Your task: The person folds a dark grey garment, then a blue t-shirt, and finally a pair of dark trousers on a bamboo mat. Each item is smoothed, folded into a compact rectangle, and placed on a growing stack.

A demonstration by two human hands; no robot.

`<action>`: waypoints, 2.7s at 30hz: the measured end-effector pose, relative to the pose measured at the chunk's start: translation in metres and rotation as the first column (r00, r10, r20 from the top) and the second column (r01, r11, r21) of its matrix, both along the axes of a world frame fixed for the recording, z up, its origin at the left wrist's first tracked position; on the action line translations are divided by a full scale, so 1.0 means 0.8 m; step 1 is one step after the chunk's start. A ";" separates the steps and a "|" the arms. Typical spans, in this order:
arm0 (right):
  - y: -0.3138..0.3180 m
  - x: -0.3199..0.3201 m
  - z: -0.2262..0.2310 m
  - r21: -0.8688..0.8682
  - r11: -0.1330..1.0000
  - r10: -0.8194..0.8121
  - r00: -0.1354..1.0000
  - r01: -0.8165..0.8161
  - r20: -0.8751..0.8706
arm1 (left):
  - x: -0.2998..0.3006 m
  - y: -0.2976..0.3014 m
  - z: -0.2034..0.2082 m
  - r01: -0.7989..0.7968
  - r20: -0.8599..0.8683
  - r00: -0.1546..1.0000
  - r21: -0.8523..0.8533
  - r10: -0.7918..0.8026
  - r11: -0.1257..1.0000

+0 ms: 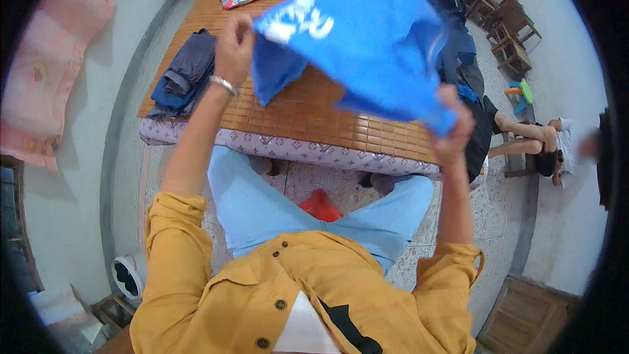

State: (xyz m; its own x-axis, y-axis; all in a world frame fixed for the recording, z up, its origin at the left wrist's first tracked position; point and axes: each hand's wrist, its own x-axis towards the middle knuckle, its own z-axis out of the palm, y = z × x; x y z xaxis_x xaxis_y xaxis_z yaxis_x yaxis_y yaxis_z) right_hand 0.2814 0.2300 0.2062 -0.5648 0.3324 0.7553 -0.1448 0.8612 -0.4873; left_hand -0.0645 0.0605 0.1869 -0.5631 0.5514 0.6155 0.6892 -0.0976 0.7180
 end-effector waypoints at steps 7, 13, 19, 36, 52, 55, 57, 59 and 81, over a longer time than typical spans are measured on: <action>-0.076 0.027 -0.221 -0.304 0.947 0.078 0.842 0.105 0.534 | 0.076 -0.110 -0.252 0.238 0.458 0.888 -0.370 -0.047 0.898; -0.145 -0.007 -0.210 -0.417 0.906 0.279 0.851 -0.079 0.445 | 0.194 -0.122 -0.262 0.635 0.998 0.007 -0.048 0.056 0.771; -0.164 -0.033 -0.149 -0.625 0.732 0.643 0.578 -0.270 0.503 | 0.226 -0.111 -0.222 0.455 0.984 -0.163 0.137 -0.069 0.880; 0.020 -0.089 -0.284 0.164 0.882 -0.440 0.650 0.442 0.620 | 0.229 -0.139 -0.211 0.521 0.886 0.457 -0.196 -0.078 0.830; 0.006 -0.025 -0.058 -0.413 0.890 -0.081 0.958 0.194 0.275 | 0.132 -0.135 -0.174 0.168 0.304 0.952 -0.594 0.027 0.787; 0.010 0.013 -0.036 -0.346 0.916 -0.029 0.893 0.203 0.449 | 0.135 -0.153 -0.148 0.305 0.230 0.952 -0.774 -0.202 0.555; 0.003 0.039 -0.023 -0.409 0.898 0.136 0.782 0.161 0.608 | 0.132 -0.172 -0.146 0.292 0.202 0.934 -0.906 -0.295 0.306; -0.003 0.056 -0.017 -0.553 0.827 0.398 0.595 0.095 0.698 | 0.117 -0.186 -0.142 0.314 0.276 0.912 -0.946 -0.303 0.083; 0.066 0.061 0.036 0.347 0.806 -0.474 0.874 0.480 -0.108 | -0.005 -0.035 0.049 -0.023 0.092 0.996 0.045 0.018 0.999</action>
